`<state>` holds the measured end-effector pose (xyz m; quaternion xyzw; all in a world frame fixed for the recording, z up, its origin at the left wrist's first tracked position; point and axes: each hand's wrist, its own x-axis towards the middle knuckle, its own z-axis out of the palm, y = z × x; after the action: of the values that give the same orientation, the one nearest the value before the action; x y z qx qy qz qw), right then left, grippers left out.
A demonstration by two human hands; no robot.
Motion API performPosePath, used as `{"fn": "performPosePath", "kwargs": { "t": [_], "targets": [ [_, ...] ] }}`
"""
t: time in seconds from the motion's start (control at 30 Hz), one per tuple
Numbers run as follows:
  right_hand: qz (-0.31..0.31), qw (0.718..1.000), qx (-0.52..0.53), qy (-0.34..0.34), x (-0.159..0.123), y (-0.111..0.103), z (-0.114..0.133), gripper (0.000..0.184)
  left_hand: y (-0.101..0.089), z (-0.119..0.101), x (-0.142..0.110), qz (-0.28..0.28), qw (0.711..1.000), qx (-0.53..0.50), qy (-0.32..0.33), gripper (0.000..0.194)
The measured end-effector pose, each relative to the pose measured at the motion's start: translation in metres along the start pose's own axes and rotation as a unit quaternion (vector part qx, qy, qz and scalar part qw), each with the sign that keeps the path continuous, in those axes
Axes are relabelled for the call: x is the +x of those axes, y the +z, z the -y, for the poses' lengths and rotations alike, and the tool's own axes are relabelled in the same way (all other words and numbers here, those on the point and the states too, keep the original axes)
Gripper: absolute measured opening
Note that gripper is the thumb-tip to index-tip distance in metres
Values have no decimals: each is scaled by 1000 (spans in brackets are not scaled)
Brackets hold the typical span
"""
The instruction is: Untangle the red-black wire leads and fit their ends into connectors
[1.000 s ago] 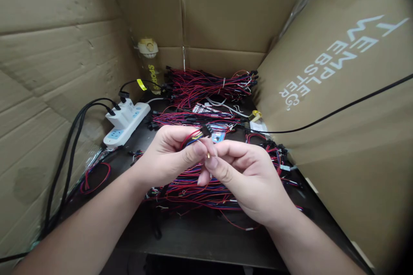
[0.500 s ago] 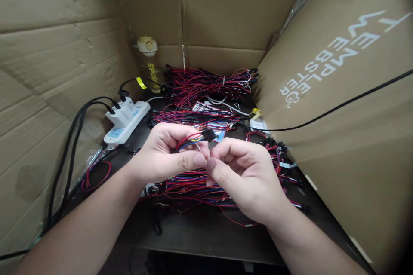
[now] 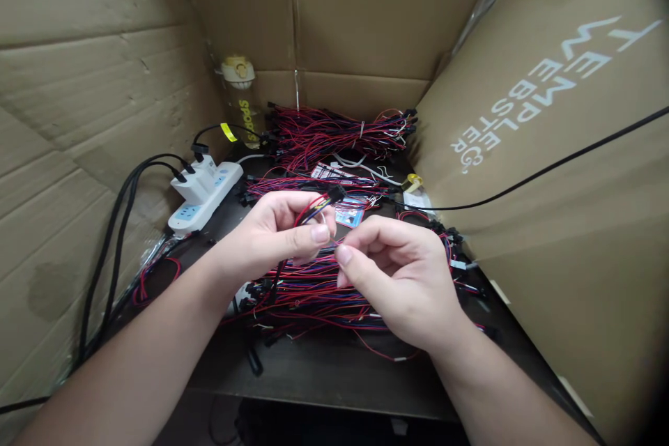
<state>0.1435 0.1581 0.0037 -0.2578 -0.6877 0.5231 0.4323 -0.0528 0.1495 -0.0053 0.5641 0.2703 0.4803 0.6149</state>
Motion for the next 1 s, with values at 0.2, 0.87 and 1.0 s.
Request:
{"fn": "performPosePath", "kwargs": {
  "t": [0.2, 0.87, 1.0],
  "targets": [
    [-4, 1000, 0, -13, 0, -1, 2, 19, 4, 0, 4, -24, 999, -40, 9, 20],
    [38, 999, -6, -2, 2, -1, -2, 16, -1, 4, 1, 82, 996, 21, 28, 26],
    [38, 999, -26, -23, 0, -1, -4, 14, -4, 4, -1, 124, 992, -22, 1, 25]
  ]
}}
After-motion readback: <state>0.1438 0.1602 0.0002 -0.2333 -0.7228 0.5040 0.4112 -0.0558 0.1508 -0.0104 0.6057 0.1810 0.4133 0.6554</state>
